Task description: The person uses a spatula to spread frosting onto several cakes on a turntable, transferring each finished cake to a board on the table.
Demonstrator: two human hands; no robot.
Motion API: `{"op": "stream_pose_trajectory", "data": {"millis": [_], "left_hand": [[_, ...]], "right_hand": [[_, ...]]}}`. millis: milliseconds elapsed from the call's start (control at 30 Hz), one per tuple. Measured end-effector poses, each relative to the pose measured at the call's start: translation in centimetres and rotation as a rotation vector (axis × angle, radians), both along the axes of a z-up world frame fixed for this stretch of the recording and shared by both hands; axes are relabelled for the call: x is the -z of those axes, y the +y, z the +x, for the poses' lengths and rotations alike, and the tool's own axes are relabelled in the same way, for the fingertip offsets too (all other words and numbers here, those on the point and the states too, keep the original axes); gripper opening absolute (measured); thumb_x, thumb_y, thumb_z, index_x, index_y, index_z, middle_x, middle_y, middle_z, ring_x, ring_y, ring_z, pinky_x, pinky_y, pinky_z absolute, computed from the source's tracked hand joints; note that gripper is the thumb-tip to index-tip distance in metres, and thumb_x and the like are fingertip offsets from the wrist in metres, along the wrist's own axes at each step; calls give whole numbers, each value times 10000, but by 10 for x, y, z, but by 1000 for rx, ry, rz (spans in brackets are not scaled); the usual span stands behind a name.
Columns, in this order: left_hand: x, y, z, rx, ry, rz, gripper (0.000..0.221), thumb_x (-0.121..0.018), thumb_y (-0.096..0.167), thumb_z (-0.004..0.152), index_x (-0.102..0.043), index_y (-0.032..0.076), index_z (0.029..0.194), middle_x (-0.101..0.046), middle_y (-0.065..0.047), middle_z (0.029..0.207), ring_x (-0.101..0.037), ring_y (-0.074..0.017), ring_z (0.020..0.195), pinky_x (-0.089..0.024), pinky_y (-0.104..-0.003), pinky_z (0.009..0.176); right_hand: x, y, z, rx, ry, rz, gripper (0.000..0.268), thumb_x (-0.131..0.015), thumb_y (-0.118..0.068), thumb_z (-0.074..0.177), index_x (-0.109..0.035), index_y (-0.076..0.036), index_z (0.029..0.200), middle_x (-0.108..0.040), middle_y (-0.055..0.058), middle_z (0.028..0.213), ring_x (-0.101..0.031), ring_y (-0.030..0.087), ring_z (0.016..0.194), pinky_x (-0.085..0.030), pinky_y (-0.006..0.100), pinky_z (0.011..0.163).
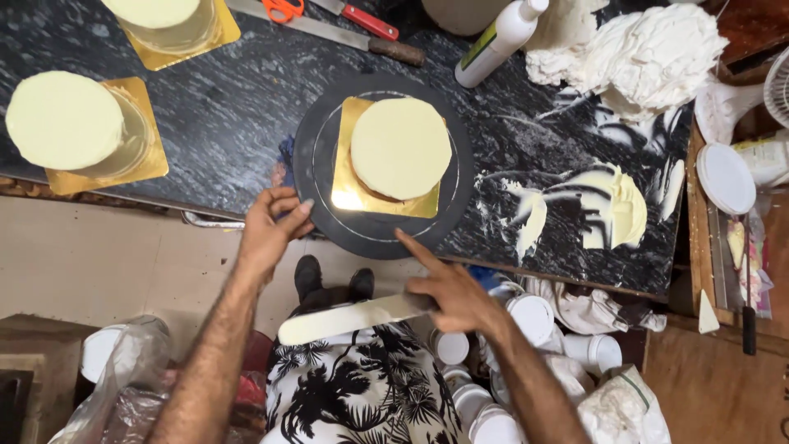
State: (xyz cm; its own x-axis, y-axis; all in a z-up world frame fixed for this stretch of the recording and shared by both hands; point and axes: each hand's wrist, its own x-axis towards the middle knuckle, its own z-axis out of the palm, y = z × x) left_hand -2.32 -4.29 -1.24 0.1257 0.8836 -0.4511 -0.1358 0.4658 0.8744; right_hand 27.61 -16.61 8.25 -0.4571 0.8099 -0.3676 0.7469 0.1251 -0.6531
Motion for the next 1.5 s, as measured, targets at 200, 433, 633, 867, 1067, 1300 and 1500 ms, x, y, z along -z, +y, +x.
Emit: {"op": "stream_pose_trajectory", "data": {"millis": [200,433,633,867,1067,1300,1500], "left_hand": [[-48,15,15,119,573,568,873,-869,186,811,-387,-31,1506,-388,-256,1568,-384,-355,1456,-369,-481,1192],[-88,66,39,527,773,756,1305,-976,320,593,-195,-7,1586,-254,-196,1662,-75,-372,1566,-53,-526,1270],[-107,103,50,808,869,650,1506,-1000,396,447,-69,35,1575,-238,-83,1653,-40,-296,1556,51,-515,1250],[-87,108,55,854,640,651,1502,-936,359,552,111,37,1581,-427,-45,1606,-277,-221,1534,-44,-462,1294],[-75,113,51,842,637,724,1503,-943,362,575,134,28,1568,-460,-66,1583,-268,-251,1537,-63,-470,1278],[-68,89,45,707,621,712,1541,-980,388,535,85,15,1586,-512,-100,1547,-343,-268,1496,-166,-464,1272],[-67,80,47,655,675,785,1557,-1007,428,517,40,-14,1581,-510,-111,1555,-372,-290,1480,-118,-533,1242]], "right_hand": [[47,-81,61,797,531,98,532,-592,107,746,-591,-6,1266,-669,145,1266,-509,44,525,-414,212,436],[119,-107,41,1269,490,95,651,-701,111,905,-512,47,1524,-540,266,894,-525,34,605,-460,195,524],[70,-53,3,1220,573,221,822,-673,82,816,-329,-3,1558,-591,201,1469,-469,19,459,-373,179,375],[16,24,6,1030,719,177,900,-601,-120,941,-9,-27,1613,-548,210,1495,-499,45,468,-412,194,364],[10,70,9,969,620,32,902,-497,-236,1019,188,-53,1576,-591,205,1482,-564,86,500,-490,232,401],[40,-20,-26,1079,966,87,803,-455,-248,1075,65,-78,1663,-701,271,1185,-466,52,404,-462,225,340],[45,7,-20,1235,802,148,917,-638,-15,918,6,-109,1564,-682,237,1284,-545,94,396,-469,246,307]]}}
